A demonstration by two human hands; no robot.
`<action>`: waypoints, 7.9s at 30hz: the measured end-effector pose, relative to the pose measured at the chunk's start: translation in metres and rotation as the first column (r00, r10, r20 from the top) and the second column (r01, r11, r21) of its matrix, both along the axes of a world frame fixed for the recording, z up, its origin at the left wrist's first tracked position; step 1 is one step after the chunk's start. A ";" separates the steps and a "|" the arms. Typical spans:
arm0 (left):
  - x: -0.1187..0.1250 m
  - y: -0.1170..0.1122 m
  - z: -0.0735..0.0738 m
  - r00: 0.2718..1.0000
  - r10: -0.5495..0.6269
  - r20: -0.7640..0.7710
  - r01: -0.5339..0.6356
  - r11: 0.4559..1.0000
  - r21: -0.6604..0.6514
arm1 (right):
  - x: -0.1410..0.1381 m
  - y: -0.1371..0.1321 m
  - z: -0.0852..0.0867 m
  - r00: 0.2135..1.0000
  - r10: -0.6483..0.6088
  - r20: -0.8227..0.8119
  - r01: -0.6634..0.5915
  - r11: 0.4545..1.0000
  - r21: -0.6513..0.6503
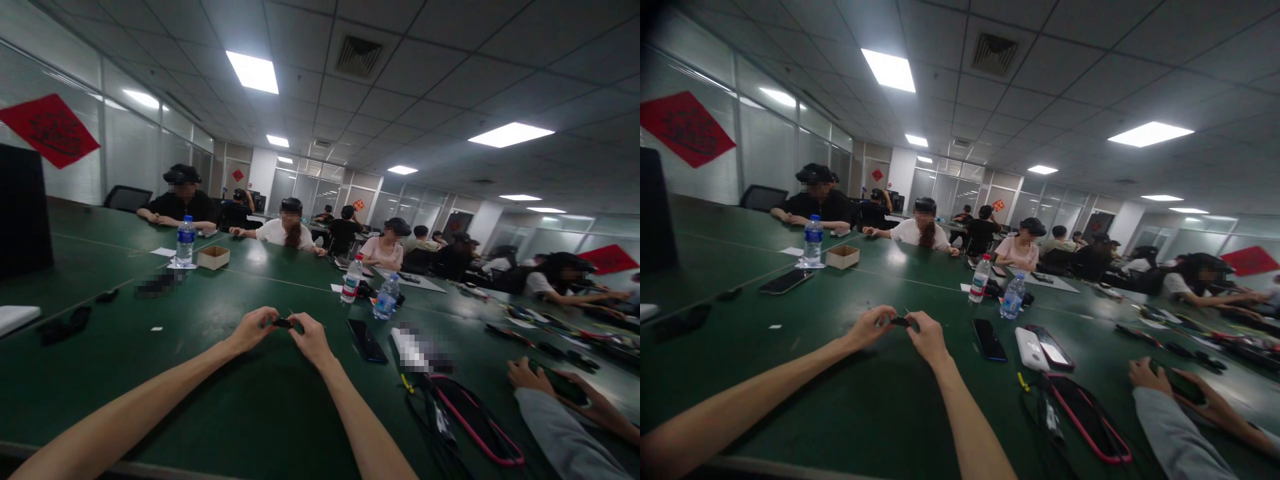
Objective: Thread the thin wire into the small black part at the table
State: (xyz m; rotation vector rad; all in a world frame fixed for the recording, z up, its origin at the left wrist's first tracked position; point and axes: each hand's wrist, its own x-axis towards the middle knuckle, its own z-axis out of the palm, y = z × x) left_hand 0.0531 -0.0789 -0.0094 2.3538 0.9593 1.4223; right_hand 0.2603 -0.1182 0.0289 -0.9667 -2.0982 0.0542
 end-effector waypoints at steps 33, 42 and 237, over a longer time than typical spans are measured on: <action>0.012 -0.002 0.005 1.000 0.011 0.021 -0.003 0.939 -0.343 | -0.026 -0.006 -0.013 0.937 -0.309 -0.163 0.248 0.917 -0.313; 0.015 0.011 -0.008 0.999 0.000 0.038 0.015 0.923 -0.385 | -0.023 -0.003 -0.008 0.945 -0.298 -0.135 0.236 0.907 -0.349; 0.003 0.023 -0.014 0.819 0.018 0.573 0.463 0.568 -0.680 | 0.000 0.008 -0.019 0.923 -0.313 -0.224 0.186 0.872 -0.453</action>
